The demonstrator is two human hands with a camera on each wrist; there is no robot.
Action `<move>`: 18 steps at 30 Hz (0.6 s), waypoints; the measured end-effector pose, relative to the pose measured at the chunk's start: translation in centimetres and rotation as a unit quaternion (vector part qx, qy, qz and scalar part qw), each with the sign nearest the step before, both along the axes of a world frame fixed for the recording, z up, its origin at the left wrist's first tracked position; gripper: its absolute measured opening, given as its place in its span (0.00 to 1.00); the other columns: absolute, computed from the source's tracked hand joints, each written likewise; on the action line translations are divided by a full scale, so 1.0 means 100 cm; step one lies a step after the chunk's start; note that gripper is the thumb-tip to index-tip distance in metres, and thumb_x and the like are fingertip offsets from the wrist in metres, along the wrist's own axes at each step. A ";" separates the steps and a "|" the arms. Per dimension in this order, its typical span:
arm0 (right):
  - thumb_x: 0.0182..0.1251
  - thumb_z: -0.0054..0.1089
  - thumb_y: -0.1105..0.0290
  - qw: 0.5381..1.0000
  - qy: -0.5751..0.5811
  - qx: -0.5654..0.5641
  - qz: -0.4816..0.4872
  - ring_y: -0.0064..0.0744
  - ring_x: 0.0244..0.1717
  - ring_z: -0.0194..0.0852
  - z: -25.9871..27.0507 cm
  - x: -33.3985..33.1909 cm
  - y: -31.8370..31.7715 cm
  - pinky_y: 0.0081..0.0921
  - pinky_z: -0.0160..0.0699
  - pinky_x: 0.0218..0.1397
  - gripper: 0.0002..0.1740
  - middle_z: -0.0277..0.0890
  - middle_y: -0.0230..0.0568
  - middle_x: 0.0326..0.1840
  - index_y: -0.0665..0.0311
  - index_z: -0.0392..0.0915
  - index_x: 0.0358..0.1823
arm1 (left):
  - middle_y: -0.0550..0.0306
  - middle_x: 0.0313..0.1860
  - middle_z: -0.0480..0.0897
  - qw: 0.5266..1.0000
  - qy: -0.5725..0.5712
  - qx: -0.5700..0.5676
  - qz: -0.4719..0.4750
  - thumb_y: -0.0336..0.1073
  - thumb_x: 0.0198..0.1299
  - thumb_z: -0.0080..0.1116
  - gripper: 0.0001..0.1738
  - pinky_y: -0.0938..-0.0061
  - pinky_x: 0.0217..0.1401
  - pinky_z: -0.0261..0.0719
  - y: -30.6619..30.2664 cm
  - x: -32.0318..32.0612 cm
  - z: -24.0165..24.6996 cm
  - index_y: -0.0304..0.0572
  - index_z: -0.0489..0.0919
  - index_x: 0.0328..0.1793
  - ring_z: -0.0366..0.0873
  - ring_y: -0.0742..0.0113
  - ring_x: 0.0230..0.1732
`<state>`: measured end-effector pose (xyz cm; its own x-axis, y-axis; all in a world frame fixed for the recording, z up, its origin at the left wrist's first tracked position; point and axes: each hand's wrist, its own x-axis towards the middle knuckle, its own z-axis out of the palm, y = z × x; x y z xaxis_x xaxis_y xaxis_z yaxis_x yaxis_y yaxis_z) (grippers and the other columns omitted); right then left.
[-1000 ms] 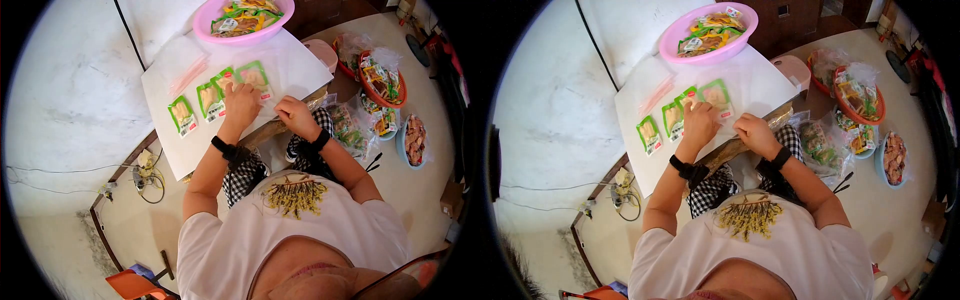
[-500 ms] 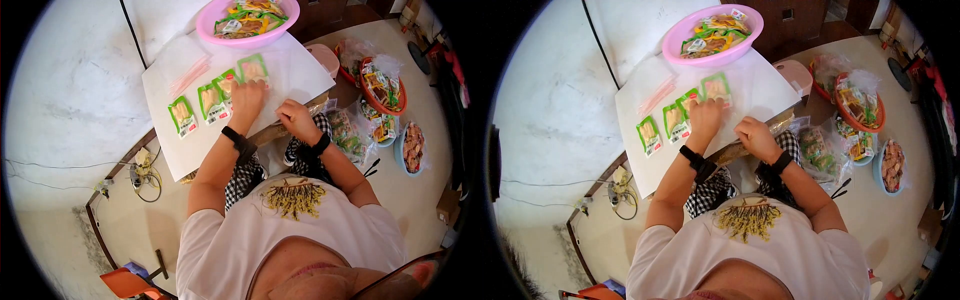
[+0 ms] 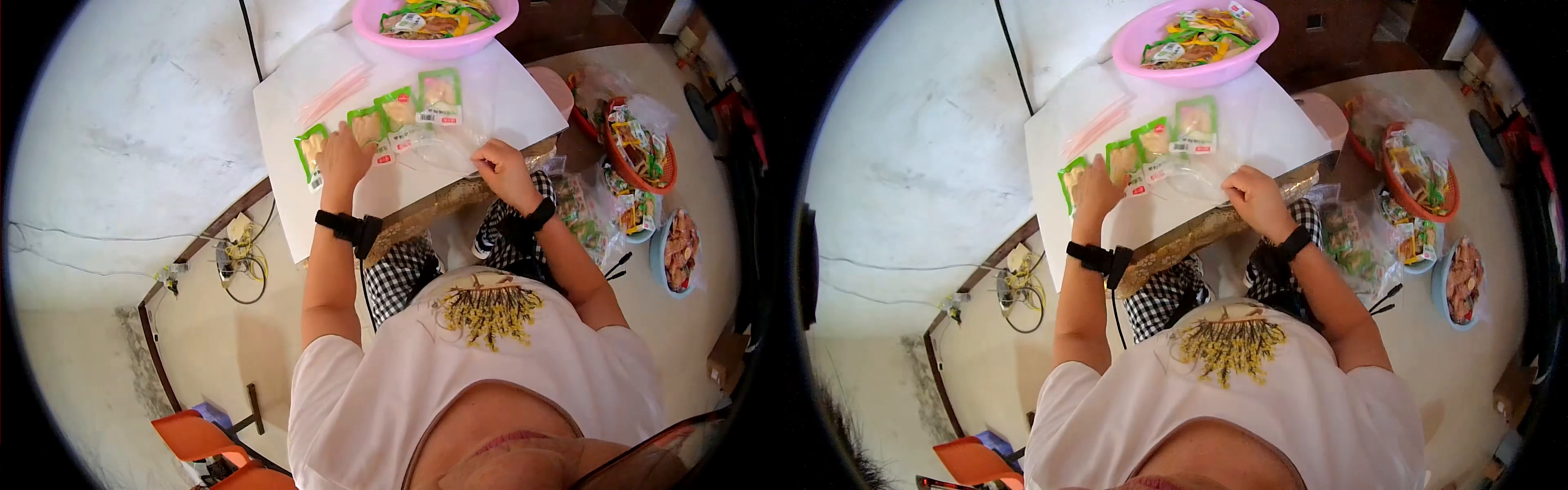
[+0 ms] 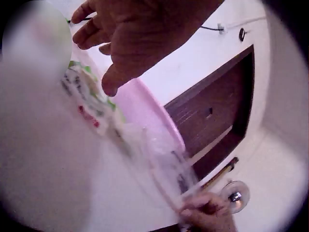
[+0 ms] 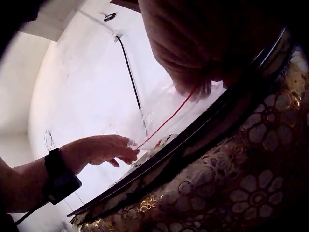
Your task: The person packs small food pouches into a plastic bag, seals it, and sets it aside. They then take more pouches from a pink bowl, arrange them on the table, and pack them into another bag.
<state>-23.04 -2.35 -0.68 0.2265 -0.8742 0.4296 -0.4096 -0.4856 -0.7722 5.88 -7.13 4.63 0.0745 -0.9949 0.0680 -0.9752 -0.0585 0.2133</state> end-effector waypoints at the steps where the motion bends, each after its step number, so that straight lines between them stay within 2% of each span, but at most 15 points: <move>1: 0.59 0.60 0.80 1.000 0.001 -0.003 -0.001 0.37 0.29 0.71 0.000 0.000 0.000 0.28 0.68 0.32 0.02 0.71 0.41 0.28 0.68 0.76 0.32 | 0.39 0.48 0.81 0.999 -0.015 0.020 0.034 0.43 0.47 0.71 0.35 0.52 0.52 0.76 0.000 0.001 -0.002 0.35 0.70 0.58 0.78 0.42 0.52; 2: 0.59 0.60 0.80 1.000 -0.001 -0.011 -0.001 0.37 0.29 0.71 -0.001 0.001 0.000 0.28 0.68 0.33 0.02 0.71 0.41 0.28 0.68 0.76 0.33 | 0.37 0.45 0.82 0.996 -0.031 0.041 0.067 0.44 0.48 0.71 0.34 0.52 0.51 0.77 0.001 0.001 -0.004 0.32 0.70 0.57 0.79 0.41 0.50; 5: 0.60 0.60 0.78 1.000 -0.002 -0.024 -0.005 0.40 0.31 0.72 -0.001 0.003 0.003 0.30 0.70 0.34 0.02 0.71 0.42 0.29 0.67 0.76 0.33 | 0.39 0.41 0.83 0.996 -0.001 -0.011 0.094 0.41 0.49 0.69 0.29 0.56 0.42 0.79 0.002 -0.004 -0.012 0.33 0.72 0.53 0.82 0.45 0.43; 7: 0.60 0.59 0.76 1.000 0.005 -0.015 -0.007 0.44 0.33 0.73 0.001 0.004 0.006 0.33 0.71 0.36 0.02 0.72 0.44 0.31 0.66 0.77 0.33 | 0.44 0.38 0.84 0.990 0.104 -0.047 0.083 0.39 0.50 0.68 0.27 0.60 0.38 0.80 -0.015 0.022 -0.055 0.31 0.73 0.53 0.83 0.51 0.39; 8: 0.61 0.59 0.74 1.000 0.010 0.001 -0.007 0.45 0.33 0.73 0.002 0.004 0.007 0.34 0.72 0.36 0.03 0.72 0.44 0.33 0.66 0.77 0.34 | 0.46 0.37 0.84 0.983 0.156 -0.066 0.077 0.38 0.50 0.67 0.26 0.63 0.36 0.81 -0.017 0.026 -0.053 0.30 0.74 0.52 0.83 0.54 0.37; 11: 0.62 0.60 0.72 0.998 0.017 -0.039 -0.047 0.46 0.33 0.73 0.007 0.007 0.013 0.35 0.73 0.37 0.05 0.72 0.44 0.34 0.66 0.78 0.34 | 0.55 0.33 0.82 0.903 0.410 -0.002 0.125 0.34 0.54 0.62 0.18 0.72 0.27 0.77 -0.002 0.038 -0.041 0.32 0.77 0.49 0.80 0.68 0.30; 13: 0.62 0.60 0.70 0.997 0.022 -0.038 -0.061 0.46 0.34 0.74 0.007 0.008 0.015 0.36 0.74 0.37 0.06 0.72 0.44 0.35 0.66 0.78 0.33 | 0.63 0.28 0.76 0.825 0.546 -0.032 0.142 0.30 0.59 0.57 0.06 0.80 0.19 0.68 0.020 0.044 -0.028 0.37 0.77 0.41 0.70 0.76 0.21; 14: 0.63 0.60 0.70 0.997 0.022 -0.040 -0.064 0.46 0.34 0.74 0.007 0.009 0.015 0.36 0.74 0.37 0.06 0.72 0.44 0.35 0.66 0.77 0.33 | 0.63 0.26 0.75 0.799 0.589 -0.033 0.120 0.29 0.60 0.56 0.06 0.83 0.17 0.63 0.030 0.055 -0.025 0.38 0.78 0.43 0.67 0.77 0.19; 15: 0.63 0.60 0.70 0.997 0.022 -0.040 -0.066 0.46 0.34 0.74 0.008 0.010 0.015 0.37 0.74 0.37 0.06 0.72 0.44 0.34 0.66 0.77 0.33 | 0.62 0.27 0.76 0.782 0.615 -0.025 0.099 0.28 0.61 0.54 0.06 0.84 0.16 0.62 0.042 0.061 -0.017 0.37 0.77 0.44 0.69 0.79 0.20; 18: 0.62 0.61 0.72 0.996 -0.007 -0.041 -0.082 0.45 0.31 0.74 0.012 0.015 0.018 0.34 0.73 0.35 0.05 0.72 0.43 0.32 0.65 0.77 0.35 | 0.61 0.28 0.78 0.753 0.648 0.048 0.105 0.25 0.62 0.52 0.09 0.85 0.13 0.62 0.079 0.063 0.013 0.35 0.77 0.47 0.70 0.78 0.18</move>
<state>-21.53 -0.58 0.57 0.0771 -0.8602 0.5040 -0.4779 -0.4756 -0.7386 12.14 0.80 5.91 0.1732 -0.9475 -0.2689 0.0801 -0.2586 0.9627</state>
